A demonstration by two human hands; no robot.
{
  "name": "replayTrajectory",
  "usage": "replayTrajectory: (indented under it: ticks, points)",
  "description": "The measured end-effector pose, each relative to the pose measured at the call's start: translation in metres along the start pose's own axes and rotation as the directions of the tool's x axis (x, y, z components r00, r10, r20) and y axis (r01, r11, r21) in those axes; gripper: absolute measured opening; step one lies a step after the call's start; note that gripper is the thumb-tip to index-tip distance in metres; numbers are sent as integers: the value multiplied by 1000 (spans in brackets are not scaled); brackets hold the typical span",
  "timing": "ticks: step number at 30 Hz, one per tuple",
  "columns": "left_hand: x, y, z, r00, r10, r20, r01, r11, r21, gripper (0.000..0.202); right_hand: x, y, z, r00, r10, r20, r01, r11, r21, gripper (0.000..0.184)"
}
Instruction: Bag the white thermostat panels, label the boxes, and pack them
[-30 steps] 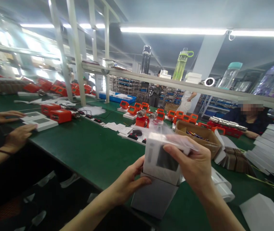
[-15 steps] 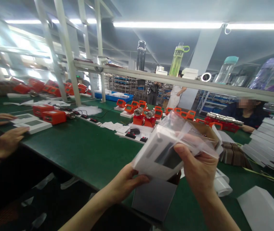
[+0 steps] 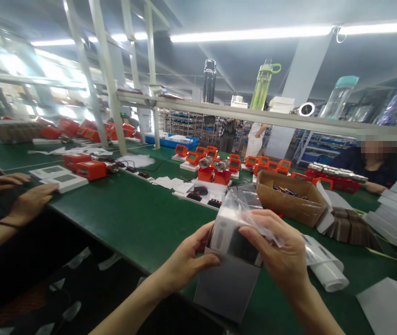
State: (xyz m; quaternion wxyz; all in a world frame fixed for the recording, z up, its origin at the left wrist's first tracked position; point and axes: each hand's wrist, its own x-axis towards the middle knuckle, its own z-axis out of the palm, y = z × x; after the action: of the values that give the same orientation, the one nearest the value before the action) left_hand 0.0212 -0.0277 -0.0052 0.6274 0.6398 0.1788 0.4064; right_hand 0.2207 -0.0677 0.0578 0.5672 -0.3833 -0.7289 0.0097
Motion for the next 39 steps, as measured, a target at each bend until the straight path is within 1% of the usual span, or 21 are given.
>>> replayTrajectory:
  ticks: [2,4,8,10,11,13,15,16,18,19,20,22,26,27,28,30,32,33,35,36,39]
  points:
    - [-1,0,-1,1000,-16,-22,16,1000,15,65,-6,5,-1,988,-120,96,134,980,-145,11]
    - [-1,-1,-1,999,-20,-46,22,999,32,66,-13,6,-2,961,-185,207,238,934,-268,13]
    - [-2,-6,0,997,6,-76,-3,999,50,74,-22,2,-3,888,-180,423,362,842,-401,32]
    - [-5,-12,2,993,36,-117,-29,997,66,80,-25,1,-4,869,-197,455,408,804,-432,32]
    - [-7,-15,3,988,60,-144,-49,996,80,81,-26,2,-4,872,-197,449,407,801,-439,29]
    - [-12,-22,4,975,111,-191,-88,988,128,75,-29,5,-5,903,-156,400,338,832,-440,23]
    - [-15,-26,4,967,157,-203,-116,973,198,62,-30,9,-6,941,-17,339,173,882,-438,17]
    - [-16,-26,4,965,177,-193,-129,963,235,55,-29,11,-7,946,77,315,70,899,-431,15]
    - [-16,-24,3,963,212,-167,-157,943,292,42,-24,11,-7,913,251,322,-105,906,-411,12]
    - [-15,-22,2,962,227,-152,-172,935,311,37,-20,11,-7,883,303,358,-146,903,-405,12]
    - [-14,-19,2,960,242,-138,-186,926,328,34,-15,9,-6,856,323,403,-151,903,-402,14]
    - [-12,-15,1,959,257,-117,-199,910,364,30,-5,4,-5,817,320,480,-107,902,-419,15]
    - [-14,-12,0,962,244,-120,-167,879,447,37,11,-8,-3,746,391,538,-84,858,-507,10]
    - [-15,-13,1,964,230,-135,-149,884,444,41,13,-11,-3,739,399,543,-86,855,-512,9]
    - [-15,-14,1,965,216,-150,-134,894,427,42,13,-13,-4,748,390,537,-93,863,-497,9]
    - [-16,-15,1,966,188,-176,-111,921,373,41,11,-14,-9,801,348,486,-146,902,-406,5]
    - [-15,-16,1,967,168,-191,-96,936,338,38,4,-12,-15,861,351,369,-282,932,-229,6]
    - [-14,-16,1,967,164,-195,-93,940,330,38,1,-10,-18,870,385,307,-369,923,-113,11]
    - [-13,-16,0,967,155,-203,-83,942,324,39,-7,-1,-23,841,478,253,-518,846,126,22]
    - [-12,-17,0,967,152,-206,-80,943,322,39,-11,4,-24,813,513,276,-573,788,224,28]
    - [-12,-20,-2,963,163,-213,-88,942,323,40,-18,20,-19,710,526,469,-699,611,371,38]
